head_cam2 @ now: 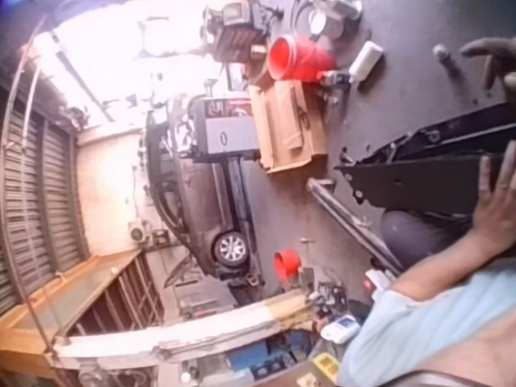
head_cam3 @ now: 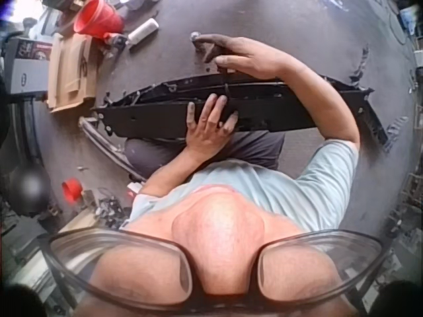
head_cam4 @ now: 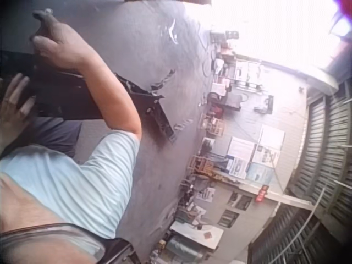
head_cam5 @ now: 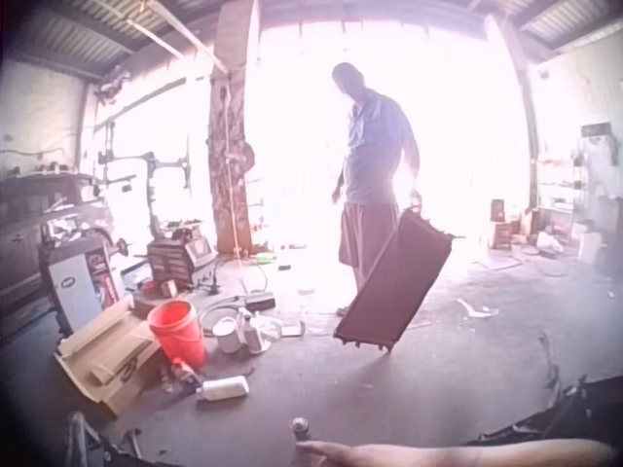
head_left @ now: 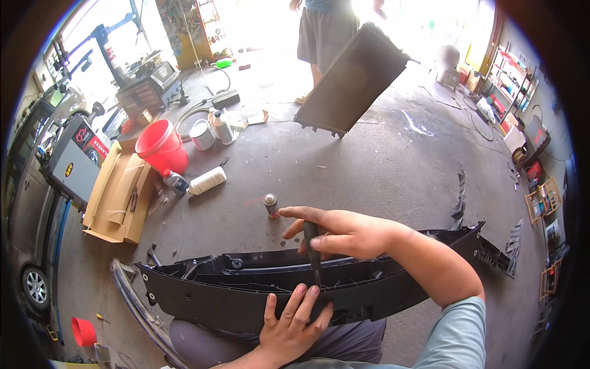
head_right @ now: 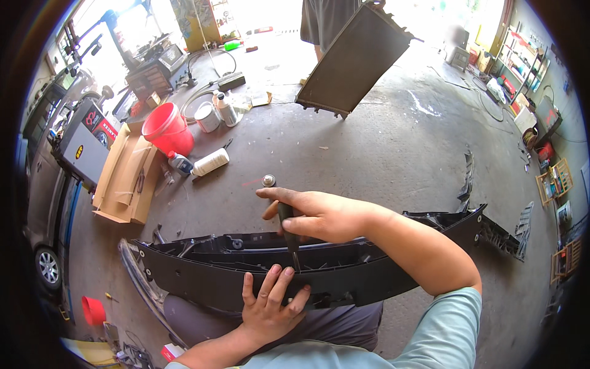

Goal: The person sits on the garage floor and uses a screwdriver to remove screws from a black plastic car bumper. They then detach a metal reinforcement bar from the bumper and set it aside.

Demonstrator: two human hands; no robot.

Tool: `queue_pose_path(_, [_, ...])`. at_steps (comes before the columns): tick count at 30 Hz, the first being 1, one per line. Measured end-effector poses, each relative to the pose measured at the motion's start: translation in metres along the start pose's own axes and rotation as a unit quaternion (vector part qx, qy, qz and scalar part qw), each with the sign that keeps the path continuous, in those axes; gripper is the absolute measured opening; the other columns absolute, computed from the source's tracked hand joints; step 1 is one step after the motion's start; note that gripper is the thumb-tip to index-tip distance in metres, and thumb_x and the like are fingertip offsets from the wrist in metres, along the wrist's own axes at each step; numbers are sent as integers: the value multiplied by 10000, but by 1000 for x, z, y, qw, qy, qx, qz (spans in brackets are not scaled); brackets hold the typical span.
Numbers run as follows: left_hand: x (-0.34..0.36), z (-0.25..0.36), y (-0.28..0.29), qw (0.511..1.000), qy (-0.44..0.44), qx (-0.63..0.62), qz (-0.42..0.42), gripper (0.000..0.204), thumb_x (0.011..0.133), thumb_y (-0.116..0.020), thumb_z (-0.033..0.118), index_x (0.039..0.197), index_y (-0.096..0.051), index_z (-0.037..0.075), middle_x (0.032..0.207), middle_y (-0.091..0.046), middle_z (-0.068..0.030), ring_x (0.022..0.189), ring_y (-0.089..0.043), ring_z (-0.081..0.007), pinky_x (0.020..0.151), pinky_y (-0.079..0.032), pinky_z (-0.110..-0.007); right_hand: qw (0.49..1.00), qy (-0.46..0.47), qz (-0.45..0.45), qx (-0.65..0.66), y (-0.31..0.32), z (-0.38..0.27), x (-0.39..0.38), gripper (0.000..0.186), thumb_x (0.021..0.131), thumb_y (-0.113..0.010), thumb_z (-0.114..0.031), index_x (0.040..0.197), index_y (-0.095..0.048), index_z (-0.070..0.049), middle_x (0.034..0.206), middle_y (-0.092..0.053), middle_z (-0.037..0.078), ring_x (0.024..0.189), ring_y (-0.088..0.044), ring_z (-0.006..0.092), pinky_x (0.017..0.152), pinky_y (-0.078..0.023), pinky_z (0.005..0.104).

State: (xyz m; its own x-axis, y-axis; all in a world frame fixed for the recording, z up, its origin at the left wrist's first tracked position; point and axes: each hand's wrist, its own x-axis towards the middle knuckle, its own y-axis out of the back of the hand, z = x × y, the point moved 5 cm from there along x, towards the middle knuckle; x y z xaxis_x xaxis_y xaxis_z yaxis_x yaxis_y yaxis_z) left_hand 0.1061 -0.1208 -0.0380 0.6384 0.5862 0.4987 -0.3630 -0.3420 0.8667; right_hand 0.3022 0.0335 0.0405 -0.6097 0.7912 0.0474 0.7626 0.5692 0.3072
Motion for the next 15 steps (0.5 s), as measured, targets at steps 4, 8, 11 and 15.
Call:
queue_pose_path(4, [0,1,-1,1000,-1,6,12,606,813,-852,391,1381,-643,364,1596,-571,-84,1530,-575,-298,1364,-199,-680,997,-57,-42,-22,3,0,-1,675,1105,-732,-278,1687,-478,-51,1237,-793,151,1140,-769,332,1012,-603,445])
queue_pose_path(8, [5,3,1,999,5,22,31,485,863,-814,356,1323,-662,354,1564,-595,-68,1503,-600,-290,1361,-217,-672,979,-74,-45,-182,4,-6,6,627,1134,-698,-261,1684,-487,-46,1258,-799,122,1145,-761,280,1025,-608,430])
queue_pose_path(11, [10,3,6,999,6,26,34,403,908,-810,336,1283,-663,349,1539,-609,-53,1484,-613,-276,1357,-234,-665,998,-55,-1,-9,-3,-4,1,571,1137,-697,-269,1631,-547,-23,1259,-799,133,1116,-759,258,1005,-602,429])
queue_pose_path(15, [7,3,2,999,10,13,45,368,937,-836,326,1260,-661,348,1522,-618,-44,1473,-620,-264,1350,-252,-661,994,-68,2,86,-5,-3,-1,528,1091,-750,-202,1560,-613,-2,1204,-794,147,1002,-720,221,963,-584,403])
